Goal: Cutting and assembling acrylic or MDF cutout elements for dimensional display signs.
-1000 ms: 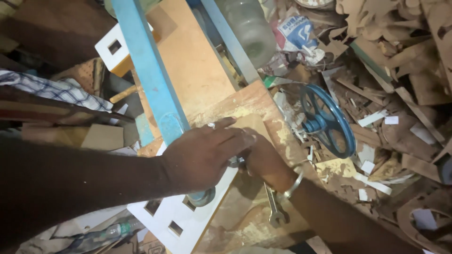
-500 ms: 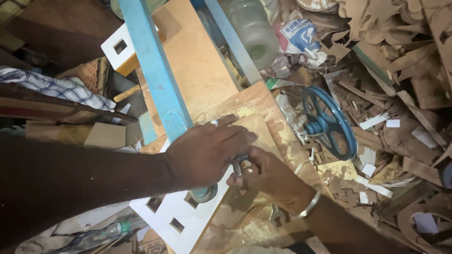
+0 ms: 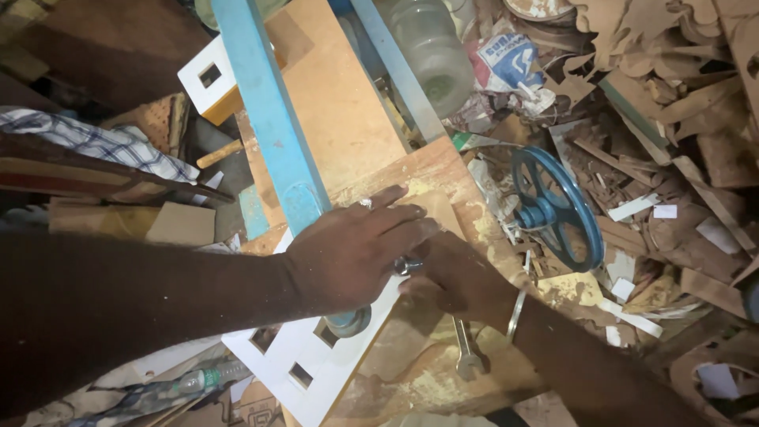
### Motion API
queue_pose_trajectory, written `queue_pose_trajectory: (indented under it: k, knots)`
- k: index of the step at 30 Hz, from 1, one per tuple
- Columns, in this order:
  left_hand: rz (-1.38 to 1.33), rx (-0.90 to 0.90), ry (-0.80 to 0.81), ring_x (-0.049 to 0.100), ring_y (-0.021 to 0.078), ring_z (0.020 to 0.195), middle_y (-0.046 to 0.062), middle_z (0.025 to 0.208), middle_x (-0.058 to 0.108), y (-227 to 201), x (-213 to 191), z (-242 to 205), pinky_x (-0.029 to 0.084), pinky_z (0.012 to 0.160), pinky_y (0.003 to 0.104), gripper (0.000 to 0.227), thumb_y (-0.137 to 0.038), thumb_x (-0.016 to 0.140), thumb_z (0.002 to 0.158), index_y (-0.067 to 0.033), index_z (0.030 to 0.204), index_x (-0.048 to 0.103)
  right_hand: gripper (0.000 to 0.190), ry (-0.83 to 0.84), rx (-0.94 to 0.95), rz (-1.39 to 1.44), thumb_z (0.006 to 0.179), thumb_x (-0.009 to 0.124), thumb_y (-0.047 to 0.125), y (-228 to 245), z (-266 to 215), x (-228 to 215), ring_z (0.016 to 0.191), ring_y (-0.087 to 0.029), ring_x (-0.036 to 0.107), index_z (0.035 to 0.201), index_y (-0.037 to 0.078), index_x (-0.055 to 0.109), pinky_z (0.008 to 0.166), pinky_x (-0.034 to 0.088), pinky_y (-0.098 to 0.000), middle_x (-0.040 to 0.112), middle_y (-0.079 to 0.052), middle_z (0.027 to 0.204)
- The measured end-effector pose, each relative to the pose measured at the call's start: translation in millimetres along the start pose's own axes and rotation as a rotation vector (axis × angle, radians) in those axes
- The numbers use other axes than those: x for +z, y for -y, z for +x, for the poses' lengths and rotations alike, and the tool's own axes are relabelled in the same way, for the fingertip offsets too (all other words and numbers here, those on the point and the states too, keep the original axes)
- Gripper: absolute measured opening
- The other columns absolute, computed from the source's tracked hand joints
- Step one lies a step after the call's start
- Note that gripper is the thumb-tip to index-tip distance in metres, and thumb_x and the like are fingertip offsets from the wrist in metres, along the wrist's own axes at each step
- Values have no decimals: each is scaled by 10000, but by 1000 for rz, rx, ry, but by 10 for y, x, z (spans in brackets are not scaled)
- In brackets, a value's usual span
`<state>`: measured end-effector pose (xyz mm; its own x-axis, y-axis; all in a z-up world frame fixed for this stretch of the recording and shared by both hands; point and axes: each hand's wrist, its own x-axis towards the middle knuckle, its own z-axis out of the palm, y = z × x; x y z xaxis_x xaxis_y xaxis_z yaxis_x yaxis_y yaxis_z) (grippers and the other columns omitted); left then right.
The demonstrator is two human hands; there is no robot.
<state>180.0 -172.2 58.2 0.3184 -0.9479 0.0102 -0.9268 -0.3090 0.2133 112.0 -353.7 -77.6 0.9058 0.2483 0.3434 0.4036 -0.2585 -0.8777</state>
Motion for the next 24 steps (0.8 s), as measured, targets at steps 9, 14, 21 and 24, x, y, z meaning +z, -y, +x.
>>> queue_pose_trajectory:
  k: [9,14,21,24]
  knots:
    - [-3,0,-23,532,397,1372,137,1367,618,38,36,-19,548,968,466,500,-170,699,891,-93,1370,577,312,-55,24,17,956,665,296,-266,-221,410,975,-322,716,1157,57,667,851,564,-428,733,-131,1041]
    - [-3,-17,37,532,418,1347,146,1363,615,20,14,-7,549,914,479,586,-166,716,808,-86,1370,569,290,-128,434,273,927,643,250,40,-276,516,706,-173,693,1113,30,678,651,559,-339,737,-67,829]
    - [-25,-19,-6,566,416,1313,147,1329,644,15,8,-31,547,935,485,545,-94,682,767,-84,1309,621,306,-110,647,453,950,680,249,64,-272,492,614,-135,540,1157,25,708,553,445,-313,620,-85,706]
    - [4,1,-14,639,392,1230,126,1237,677,30,22,-30,564,890,472,453,-65,660,776,-56,1228,633,501,-157,486,125,837,750,296,386,-346,236,768,-201,620,1256,40,647,702,479,-384,676,-95,877]
